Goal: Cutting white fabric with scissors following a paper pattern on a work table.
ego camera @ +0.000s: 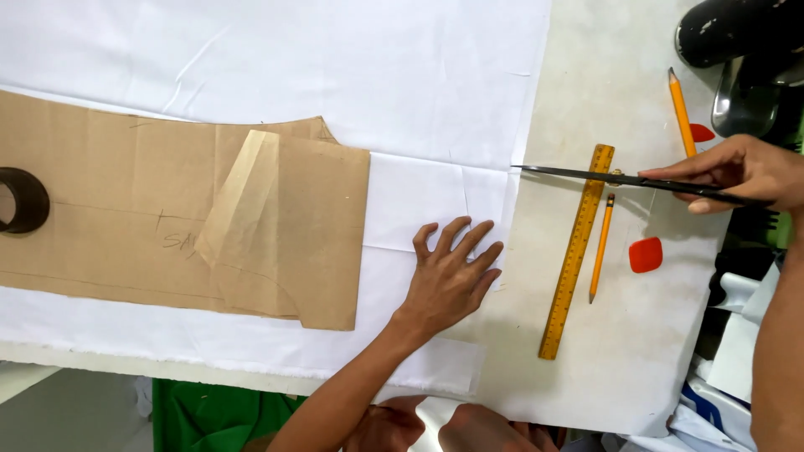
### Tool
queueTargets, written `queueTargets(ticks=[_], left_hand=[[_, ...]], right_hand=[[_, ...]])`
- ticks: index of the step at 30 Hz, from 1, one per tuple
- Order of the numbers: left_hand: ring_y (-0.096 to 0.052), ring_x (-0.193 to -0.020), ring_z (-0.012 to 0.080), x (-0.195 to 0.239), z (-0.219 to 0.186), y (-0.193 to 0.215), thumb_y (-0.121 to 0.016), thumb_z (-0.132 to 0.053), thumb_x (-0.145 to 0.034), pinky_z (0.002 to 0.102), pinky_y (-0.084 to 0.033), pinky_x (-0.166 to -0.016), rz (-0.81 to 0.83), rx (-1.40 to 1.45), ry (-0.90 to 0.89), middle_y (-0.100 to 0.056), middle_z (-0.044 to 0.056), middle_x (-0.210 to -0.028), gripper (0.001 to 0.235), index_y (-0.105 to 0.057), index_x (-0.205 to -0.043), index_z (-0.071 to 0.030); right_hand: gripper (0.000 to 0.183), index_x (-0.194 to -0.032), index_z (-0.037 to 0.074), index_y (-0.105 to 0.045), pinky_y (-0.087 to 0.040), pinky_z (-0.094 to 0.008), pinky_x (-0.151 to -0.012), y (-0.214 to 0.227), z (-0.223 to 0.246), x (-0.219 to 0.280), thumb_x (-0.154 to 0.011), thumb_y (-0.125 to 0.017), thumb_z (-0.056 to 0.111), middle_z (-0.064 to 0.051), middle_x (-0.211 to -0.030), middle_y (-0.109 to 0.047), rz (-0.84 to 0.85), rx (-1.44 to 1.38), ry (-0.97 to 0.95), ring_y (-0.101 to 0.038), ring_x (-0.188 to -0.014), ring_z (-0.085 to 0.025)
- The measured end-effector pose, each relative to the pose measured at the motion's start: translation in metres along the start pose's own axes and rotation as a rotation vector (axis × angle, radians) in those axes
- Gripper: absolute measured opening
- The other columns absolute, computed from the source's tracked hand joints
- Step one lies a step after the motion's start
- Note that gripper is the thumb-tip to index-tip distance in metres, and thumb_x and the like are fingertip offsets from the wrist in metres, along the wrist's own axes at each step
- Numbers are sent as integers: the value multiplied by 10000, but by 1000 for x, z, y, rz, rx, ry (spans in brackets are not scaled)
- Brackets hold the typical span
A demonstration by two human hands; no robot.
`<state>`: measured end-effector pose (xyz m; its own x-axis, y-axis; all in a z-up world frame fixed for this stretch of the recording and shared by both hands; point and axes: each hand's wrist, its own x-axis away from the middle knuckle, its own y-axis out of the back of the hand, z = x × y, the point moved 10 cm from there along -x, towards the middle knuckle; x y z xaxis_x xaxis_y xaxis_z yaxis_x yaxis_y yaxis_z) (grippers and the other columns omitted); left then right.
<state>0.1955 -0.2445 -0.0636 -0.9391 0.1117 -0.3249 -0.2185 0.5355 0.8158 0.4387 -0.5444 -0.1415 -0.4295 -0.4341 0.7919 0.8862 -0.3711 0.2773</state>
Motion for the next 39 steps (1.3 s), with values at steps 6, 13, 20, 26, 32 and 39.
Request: queueTargets(ticks=[6,13,20,26,32,39], left_hand=[[-552,-1299,296,0,2,-2,-742,-261,-960,502,-236,-1089,21,-4,13,-615,40,-1383,212,-691,-1149,-180],[-573,-1294,276,-1,5,1,-838,-257,-875,512,-232,-1079,16,-27,38,-627,31,-1365,291,-681,-1109,-183],[-599,-1265,259,-1,5,3,-838,-219,-878,492,-223,-1094,-6,-32,17,-622,19,-1341,289,-640,-1085,-180],[-591,-1272,250,-2,4,3,-840,-232,-879,491,-223,-1098,14,-50,16,-610,7,-1350,300,-635,-1093,-186],[-594,-1269,247,-2,4,3,-820,-244,-904,491,-225,-1097,15,-64,8,-607,4,-1355,272,-631,-1092,-192],[-601,-1261,240,-3,5,4,-810,-220,-896,486,-219,-1095,8,-54,18,-610,-5,-1348,257,-626,-1074,-194]], right_hand=[[723,-1348,-35,-781,-576,-356,-781,9,-1,-17,-635,-874,-104,-230,-1011,-911,92,-8,16,-757,-876,-290],[767,-1390,13,-767,-513,-423,-636,12,-21,-27,-642,-902,-87,-221,-797,-820,138,107,2,-685,-749,-284],[799,-1397,11,-750,-531,-402,-606,9,-16,-41,-618,-922,-49,-198,-779,-838,232,102,84,-677,-664,-276],[799,-1357,-21,-738,-581,-357,-800,5,-15,-38,-581,-898,-129,-140,-1344,-842,195,57,16,-761,-980,-248],[791,-1379,19,-750,-583,-348,-746,5,-27,-37,-617,-914,-112,-167,-1044,-835,171,130,-2,-753,-822,-262],[785,-1397,1,-772,-524,-412,-611,3,-22,-32,-635,-908,-128,-242,-676,-727,173,65,8,-664,-632,-323]])
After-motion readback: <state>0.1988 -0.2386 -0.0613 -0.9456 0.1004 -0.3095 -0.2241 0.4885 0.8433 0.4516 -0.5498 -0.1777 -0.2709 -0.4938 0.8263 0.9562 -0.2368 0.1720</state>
